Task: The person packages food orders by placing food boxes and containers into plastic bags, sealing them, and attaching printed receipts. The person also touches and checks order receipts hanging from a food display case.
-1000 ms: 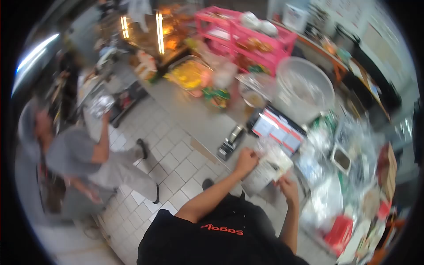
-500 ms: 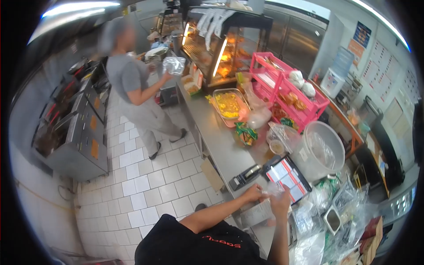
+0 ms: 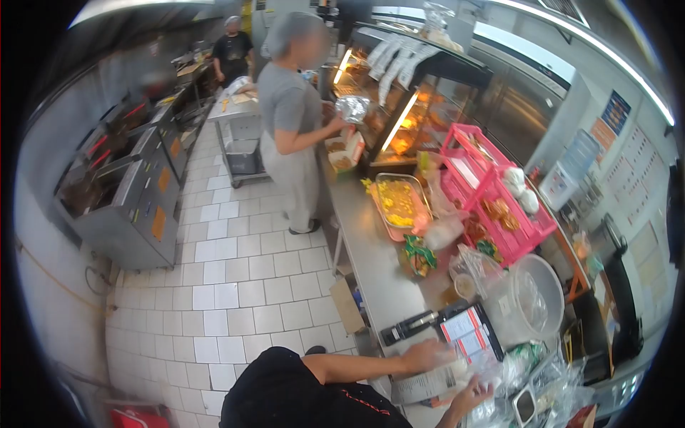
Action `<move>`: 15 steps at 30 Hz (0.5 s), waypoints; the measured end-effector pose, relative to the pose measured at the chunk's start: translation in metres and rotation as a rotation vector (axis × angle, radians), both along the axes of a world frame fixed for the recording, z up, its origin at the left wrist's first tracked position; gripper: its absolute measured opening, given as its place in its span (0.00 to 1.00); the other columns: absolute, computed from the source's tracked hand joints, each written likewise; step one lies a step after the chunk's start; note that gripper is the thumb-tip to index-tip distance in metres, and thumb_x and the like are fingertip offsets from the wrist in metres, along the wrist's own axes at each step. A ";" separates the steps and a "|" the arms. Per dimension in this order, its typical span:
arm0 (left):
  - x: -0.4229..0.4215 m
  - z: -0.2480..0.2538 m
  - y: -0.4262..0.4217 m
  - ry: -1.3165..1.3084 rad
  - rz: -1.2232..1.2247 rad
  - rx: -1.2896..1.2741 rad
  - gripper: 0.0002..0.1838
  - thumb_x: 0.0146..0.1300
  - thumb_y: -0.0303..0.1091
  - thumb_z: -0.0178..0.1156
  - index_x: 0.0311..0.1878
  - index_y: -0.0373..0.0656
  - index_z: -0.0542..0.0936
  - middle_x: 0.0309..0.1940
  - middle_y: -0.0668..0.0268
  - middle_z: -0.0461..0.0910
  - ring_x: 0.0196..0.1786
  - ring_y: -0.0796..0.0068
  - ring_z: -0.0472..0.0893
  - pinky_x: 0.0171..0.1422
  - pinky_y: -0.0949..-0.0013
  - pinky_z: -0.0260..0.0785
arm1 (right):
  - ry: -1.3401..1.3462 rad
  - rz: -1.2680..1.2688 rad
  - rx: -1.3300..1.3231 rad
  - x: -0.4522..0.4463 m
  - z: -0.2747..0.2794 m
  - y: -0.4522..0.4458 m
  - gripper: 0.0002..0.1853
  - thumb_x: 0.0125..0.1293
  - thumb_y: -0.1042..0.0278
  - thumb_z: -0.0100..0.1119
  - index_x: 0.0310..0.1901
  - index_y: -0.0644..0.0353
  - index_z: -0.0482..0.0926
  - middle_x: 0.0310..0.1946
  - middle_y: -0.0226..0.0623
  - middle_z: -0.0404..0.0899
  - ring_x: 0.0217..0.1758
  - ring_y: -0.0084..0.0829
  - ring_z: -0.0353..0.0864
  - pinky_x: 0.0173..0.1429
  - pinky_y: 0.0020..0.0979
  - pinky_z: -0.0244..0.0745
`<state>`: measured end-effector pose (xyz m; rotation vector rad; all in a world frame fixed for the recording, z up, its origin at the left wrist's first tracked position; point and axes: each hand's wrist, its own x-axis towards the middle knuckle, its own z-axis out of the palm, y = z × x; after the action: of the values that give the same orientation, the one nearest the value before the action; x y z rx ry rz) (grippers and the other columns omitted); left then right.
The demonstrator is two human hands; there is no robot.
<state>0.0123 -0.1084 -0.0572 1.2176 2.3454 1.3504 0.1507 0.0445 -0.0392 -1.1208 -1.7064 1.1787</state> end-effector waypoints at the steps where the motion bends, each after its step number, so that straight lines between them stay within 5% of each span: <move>1: -0.001 -0.004 -0.001 -0.022 -0.016 0.090 0.23 0.70 0.44 0.53 0.67 0.52 0.71 0.53 0.51 0.78 0.56 0.50 0.77 0.57 0.58 0.73 | 0.098 -0.072 0.148 0.014 -0.037 0.015 0.32 0.67 0.56 0.64 0.63 0.68 0.63 0.44 0.47 0.72 0.40 0.31 0.74 0.43 0.34 0.73; 2: -0.006 -0.014 0.001 -0.025 -0.092 0.167 0.24 0.71 0.44 0.52 0.67 0.49 0.70 0.55 0.51 0.77 0.57 0.50 0.77 0.59 0.58 0.71 | -0.240 -0.294 0.355 0.025 0.008 -0.037 0.22 0.68 0.51 0.61 0.49 0.64 0.80 0.40 0.47 0.82 0.35 0.46 0.80 0.41 0.35 0.76; 4: 0.000 -0.050 0.011 -0.054 -0.258 0.318 0.25 0.71 0.44 0.52 0.67 0.43 0.70 0.58 0.53 0.76 0.60 0.49 0.75 0.64 0.57 0.68 | -0.388 -0.203 1.108 0.067 -0.107 -0.004 0.24 0.68 0.49 0.60 0.52 0.63 0.77 0.42 0.49 0.79 0.35 0.47 0.79 0.40 0.37 0.76; 7: 0.015 -0.100 0.015 0.130 -0.342 0.378 0.27 0.72 0.44 0.52 0.66 0.36 0.68 0.60 0.53 0.74 0.62 0.50 0.73 0.66 0.56 0.66 | -0.396 0.097 0.433 0.045 -0.068 -0.073 0.29 0.69 0.50 0.59 0.59 0.66 0.67 0.51 0.55 0.74 0.46 0.49 0.75 0.50 0.39 0.72; 8: 0.013 -0.097 0.009 0.127 -0.396 0.357 0.28 0.72 0.41 0.52 0.67 0.32 0.65 0.68 0.49 0.66 0.68 0.52 0.68 0.69 0.55 0.62 | -0.405 0.125 0.372 0.038 -0.059 -0.086 0.30 0.69 0.49 0.59 0.60 0.67 0.66 0.52 0.56 0.73 0.48 0.49 0.75 0.51 0.40 0.71; 15: -0.009 -0.054 -0.013 -0.006 -0.491 0.070 0.34 0.70 0.49 0.52 0.70 0.35 0.61 0.65 0.48 0.68 0.68 0.51 0.68 0.71 0.54 0.57 | -0.464 0.129 0.202 0.020 -0.037 -0.114 0.37 0.69 0.48 0.57 0.65 0.71 0.56 0.58 0.62 0.66 0.57 0.52 0.70 0.59 0.43 0.67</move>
<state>0.0030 -0.1216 -0.1114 1.6625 1.8282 1.2615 0.1704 -0.0692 -0.0758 -1.2366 -2.2230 0.8340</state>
